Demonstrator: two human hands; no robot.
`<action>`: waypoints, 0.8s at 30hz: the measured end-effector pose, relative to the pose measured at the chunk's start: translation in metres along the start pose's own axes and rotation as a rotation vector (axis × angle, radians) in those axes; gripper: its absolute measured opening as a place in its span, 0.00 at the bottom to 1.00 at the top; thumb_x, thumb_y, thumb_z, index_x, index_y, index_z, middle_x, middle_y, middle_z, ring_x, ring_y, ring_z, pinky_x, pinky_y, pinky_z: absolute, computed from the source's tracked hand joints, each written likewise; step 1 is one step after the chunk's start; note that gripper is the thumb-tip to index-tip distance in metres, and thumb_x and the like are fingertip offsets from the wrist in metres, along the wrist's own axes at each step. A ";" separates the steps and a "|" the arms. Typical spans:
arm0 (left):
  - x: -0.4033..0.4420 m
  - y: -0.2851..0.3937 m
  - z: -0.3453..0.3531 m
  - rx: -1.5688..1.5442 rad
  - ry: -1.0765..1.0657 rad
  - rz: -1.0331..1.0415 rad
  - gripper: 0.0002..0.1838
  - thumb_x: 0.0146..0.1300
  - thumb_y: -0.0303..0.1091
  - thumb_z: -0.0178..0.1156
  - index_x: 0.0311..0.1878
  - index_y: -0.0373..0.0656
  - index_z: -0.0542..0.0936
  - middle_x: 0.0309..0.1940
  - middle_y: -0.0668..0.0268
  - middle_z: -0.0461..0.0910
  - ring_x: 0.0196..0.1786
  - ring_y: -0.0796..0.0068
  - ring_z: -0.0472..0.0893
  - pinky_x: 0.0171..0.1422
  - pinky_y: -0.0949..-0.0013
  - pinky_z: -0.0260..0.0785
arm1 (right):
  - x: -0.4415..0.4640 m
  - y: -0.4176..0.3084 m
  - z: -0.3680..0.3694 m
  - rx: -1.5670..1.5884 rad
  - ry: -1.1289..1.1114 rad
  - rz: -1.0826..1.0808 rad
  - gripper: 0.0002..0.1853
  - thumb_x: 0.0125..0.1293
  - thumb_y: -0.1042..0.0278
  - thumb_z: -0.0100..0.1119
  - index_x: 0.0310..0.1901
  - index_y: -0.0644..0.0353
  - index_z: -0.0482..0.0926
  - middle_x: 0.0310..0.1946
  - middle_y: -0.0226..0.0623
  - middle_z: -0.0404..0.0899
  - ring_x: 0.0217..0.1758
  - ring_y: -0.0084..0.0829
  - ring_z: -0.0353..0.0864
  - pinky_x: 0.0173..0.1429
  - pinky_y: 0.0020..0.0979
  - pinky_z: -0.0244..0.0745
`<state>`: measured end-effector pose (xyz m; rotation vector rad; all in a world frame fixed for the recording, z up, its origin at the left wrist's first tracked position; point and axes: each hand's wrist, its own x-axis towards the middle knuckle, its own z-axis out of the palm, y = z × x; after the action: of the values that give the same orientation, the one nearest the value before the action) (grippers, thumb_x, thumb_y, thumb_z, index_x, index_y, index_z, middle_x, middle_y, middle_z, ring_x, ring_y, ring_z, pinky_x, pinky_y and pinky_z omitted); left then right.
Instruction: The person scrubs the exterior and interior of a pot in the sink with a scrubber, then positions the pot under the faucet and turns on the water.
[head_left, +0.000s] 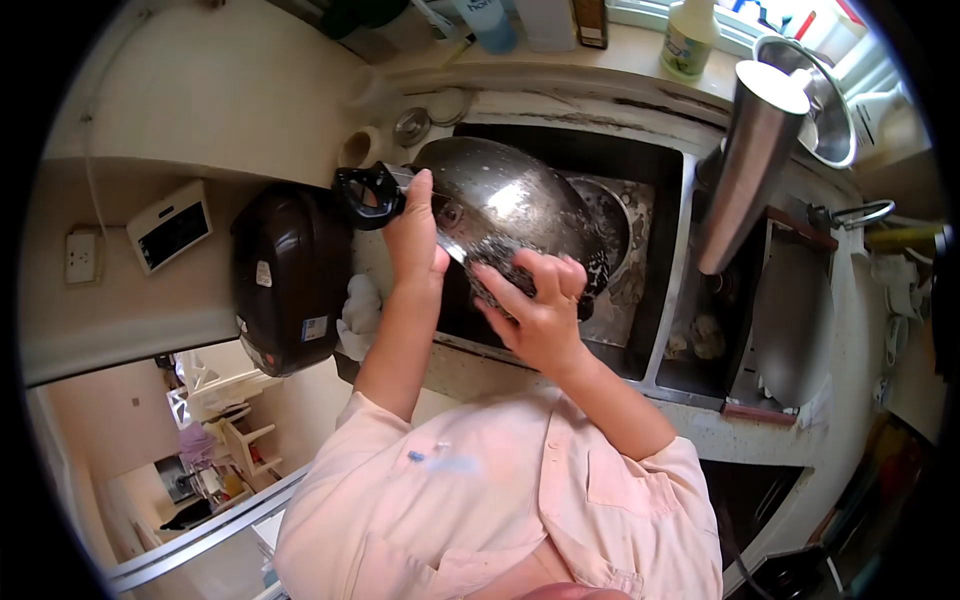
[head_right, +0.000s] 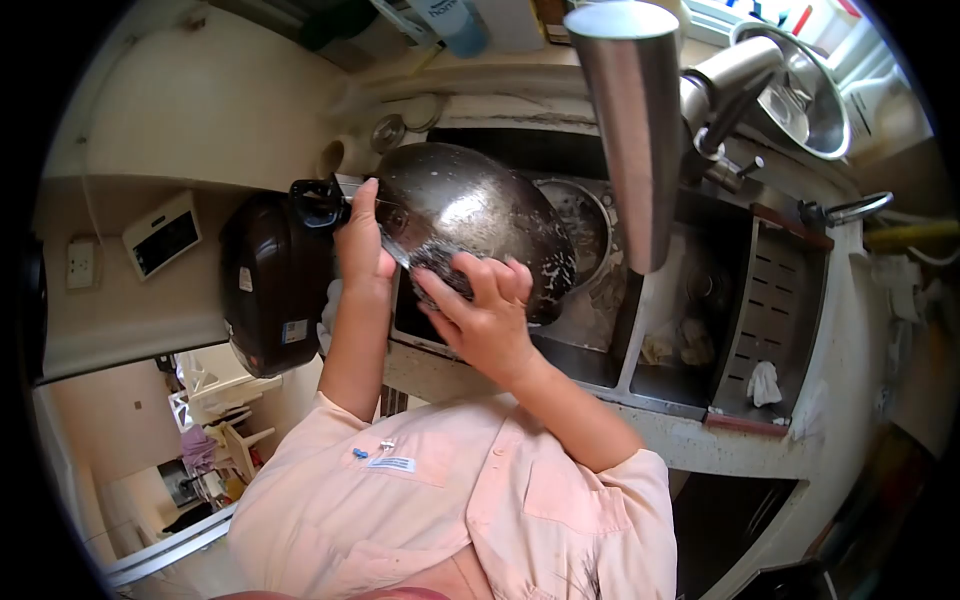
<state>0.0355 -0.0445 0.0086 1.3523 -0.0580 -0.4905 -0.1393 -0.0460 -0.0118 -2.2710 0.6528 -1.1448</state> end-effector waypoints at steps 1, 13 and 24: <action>0.002 -0.001 -0.001 -0.004 0.001 0.012 0.16 0.56 0.29 0.63 0.47 0.39 0.73 0.42 0.66 0.75 0.42 0.75 0.75 0.47 0.69 0.70 | -0.016 0.009 0.002 0.034 0.031 0.015 0.21 0.46 0.62 0.67 0.47 0.47 0.79 0.45 0.35 0.67 0.47 0.35 0.67 0.58 0.42 0.55; 0.008 0.014 0.004 0.061 -0.005 -0.063 0.13 0.53 0.30 0.64 0.41 0.38 0.75 0.36 0.66 0.77 0.37 0.72 0.78 0.41 0.67 0.73 | -0.151 0.184 0.090 0.665 0.123 1.225 0.20 0.64 0.63 0.53 0.55 0.64 0.73 0.47 0.45 0.74 0.51 0.33 0.73 0.55 0.28 0.66; 0.039 0.012 -0.027 0.120 -0.092 -0.077 0.15 0.53 0.29 0.62 0.44 0.37 0.74 0.36 0.64 0.77 0.37 0.72 0.78 0.41 0.68 0.73 | -0.113 0.282 0.132 0.107 -0.639 1.139 0.30 0.53 0.57 0.62 0.57 0.60 0.70 0.60 0.50 0.66 0.63 0.42 0.64 0.64 0.38 0.59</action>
<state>0.0828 -0.0324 0.0041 1.4527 -0.1127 -0.6218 -0.1427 -0.1594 -0.3236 -1.5423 1.2771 0.0892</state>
